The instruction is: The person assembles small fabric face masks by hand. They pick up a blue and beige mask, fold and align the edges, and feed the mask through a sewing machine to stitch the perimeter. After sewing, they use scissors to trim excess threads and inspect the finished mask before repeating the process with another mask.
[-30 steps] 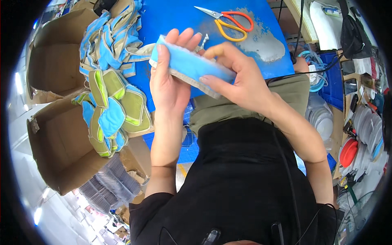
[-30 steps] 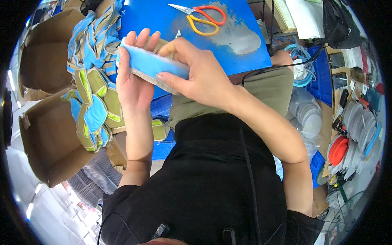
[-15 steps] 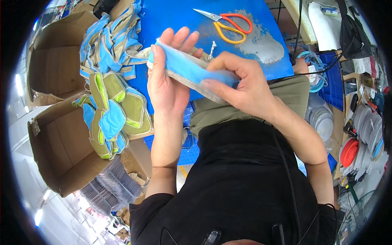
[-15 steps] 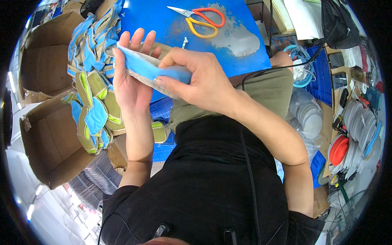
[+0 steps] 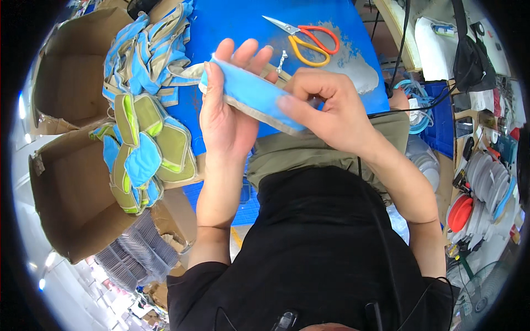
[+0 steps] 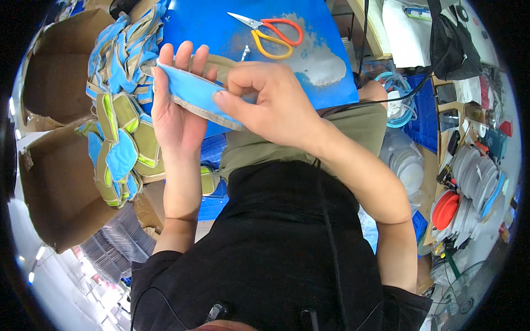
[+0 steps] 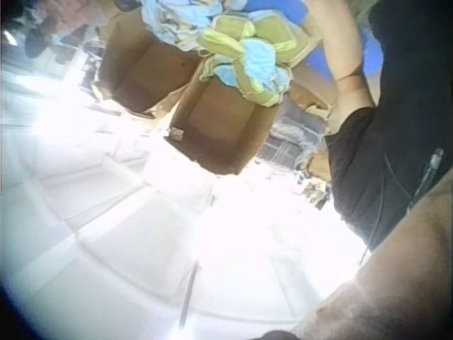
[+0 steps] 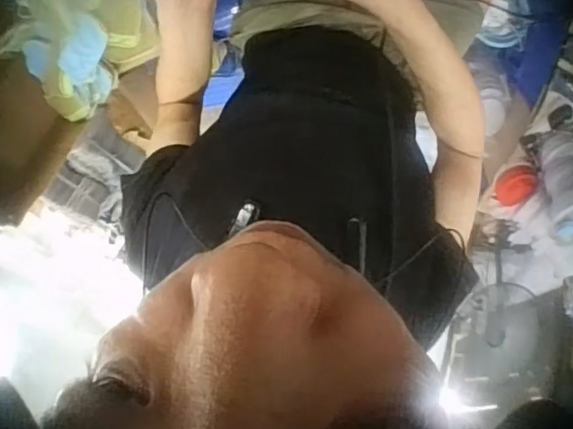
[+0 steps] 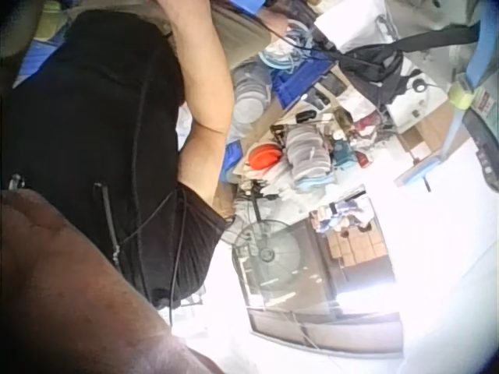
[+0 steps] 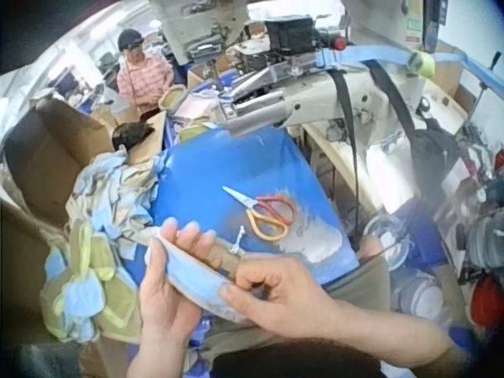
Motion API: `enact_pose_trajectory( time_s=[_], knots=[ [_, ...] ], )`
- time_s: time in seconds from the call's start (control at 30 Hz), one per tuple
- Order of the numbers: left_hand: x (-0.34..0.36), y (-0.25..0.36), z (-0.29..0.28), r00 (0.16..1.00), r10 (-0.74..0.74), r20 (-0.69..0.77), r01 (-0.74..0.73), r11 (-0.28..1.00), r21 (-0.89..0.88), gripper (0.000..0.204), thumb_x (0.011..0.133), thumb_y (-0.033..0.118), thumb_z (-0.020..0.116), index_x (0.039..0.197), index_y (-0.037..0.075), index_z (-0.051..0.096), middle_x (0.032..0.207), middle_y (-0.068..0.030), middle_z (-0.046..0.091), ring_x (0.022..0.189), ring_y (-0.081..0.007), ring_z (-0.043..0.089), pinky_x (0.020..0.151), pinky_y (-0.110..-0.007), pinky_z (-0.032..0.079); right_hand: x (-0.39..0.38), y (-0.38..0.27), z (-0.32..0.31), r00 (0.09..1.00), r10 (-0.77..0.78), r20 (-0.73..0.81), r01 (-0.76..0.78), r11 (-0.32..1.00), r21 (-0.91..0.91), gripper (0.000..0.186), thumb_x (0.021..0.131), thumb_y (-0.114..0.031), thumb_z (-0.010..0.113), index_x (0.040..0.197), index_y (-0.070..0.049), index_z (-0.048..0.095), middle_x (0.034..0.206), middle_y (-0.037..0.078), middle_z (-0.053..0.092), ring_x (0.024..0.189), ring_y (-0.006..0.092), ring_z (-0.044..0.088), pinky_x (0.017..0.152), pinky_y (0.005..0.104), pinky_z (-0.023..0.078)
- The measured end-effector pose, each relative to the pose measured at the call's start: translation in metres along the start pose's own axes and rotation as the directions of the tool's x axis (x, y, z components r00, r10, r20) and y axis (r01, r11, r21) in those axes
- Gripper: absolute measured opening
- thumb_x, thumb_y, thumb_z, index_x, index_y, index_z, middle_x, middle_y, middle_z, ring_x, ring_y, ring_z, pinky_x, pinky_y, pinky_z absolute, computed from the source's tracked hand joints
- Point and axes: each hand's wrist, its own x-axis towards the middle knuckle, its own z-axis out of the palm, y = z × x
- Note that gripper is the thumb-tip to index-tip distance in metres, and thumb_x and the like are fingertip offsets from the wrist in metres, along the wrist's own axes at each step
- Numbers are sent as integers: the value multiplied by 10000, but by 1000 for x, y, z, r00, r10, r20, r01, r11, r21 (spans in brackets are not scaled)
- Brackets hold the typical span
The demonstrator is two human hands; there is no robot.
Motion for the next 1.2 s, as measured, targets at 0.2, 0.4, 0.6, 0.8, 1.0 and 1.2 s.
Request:
enact_pose_trajectory(
  time_s=[0.2, 0.4, 0.6, 0.8, 1.0, 1.2],
  knots=[
    [-2, 6, -1, 998, -15, 62, 30, 967, -252, 461, 1089, 430, 426, 1456, 154, 456, 1398, -112, 576, 1324, -303, 536, 1042, -486, 489, 6, -4, 4, 996, 84, 22, -85, 996, 8, 283, 848, -124, 729, 698, -12, 516, 630, 24, 524, 620, 89, 467, 545, 295, 370],
    [-1, 14, -3, 997, 7, 80, 16, 959, -282, 455, 1094, 410, 421, 1466, 149, 450, 1400, -100, 581, 1318, -281, 548, 1034, -459, 508, 8, -7, 9, 995, 97, 2, -97, 993, 64, 239, 857, -166, 760, 770, -24, 589, 700, 13, 584, 668, 77, 511, 583, 277, 404],
    [4, 18, -2, 996, 31, 82, -5, 953, -302, 458, 1092, 409, 426, 1469, 150, 448, 1400, -94, 583, 1312, -280, 557, 1022, -450, 531, 7, 1, 13, 997, -36, -62, 42, 995, 94, 213, 892, -195, 774, 831, -5, 699, 795, 40, 666, 707, 95, 583, 613, 272, 440],
    [4, 18, -3, 989, 62, 136, -6, 928, -374, 450, 1102, 387, 396, 1475, 142, 450, 1427, -102, 576, 1337, -288, 545, 1034, -464, 540, 6, 0, 16, 994, -103, -38, 103, 995, 12, 253, 894, -184, 765, 742, 5, 693, 785, 79, 663, 665, 143, 595, 575, 293, 423],
    [6, 18, -5, 983, 63, 175, 13, 917, -400, 445, 1109, 369, 371, 1476, 134, 460, 1446, -109, 567, 1351, -288, 536, 1039, -473, 546, 6, -5, 16, 996, -84, -37, 82, 995, -50, 321, 870, -167, 765, 661, 8, 595, 726, 73, 627, 620, 150, 567, 550, 309, 409],
    [10, 20, -2, 978, 55, 203, 40, 898, -437, 452, 1108, 369, 374, 1485, 132, 451, 1459, -106, 556, 1355, -291, 532, 1042, -475, 542, 9, -7, 22, 993, 80, -88, -61, 978, 202, 234, 863, -147, 755, 763, 2, 606, 676, 67, 605, 628, 129, 570, 584, 301, 452]
  ],
)
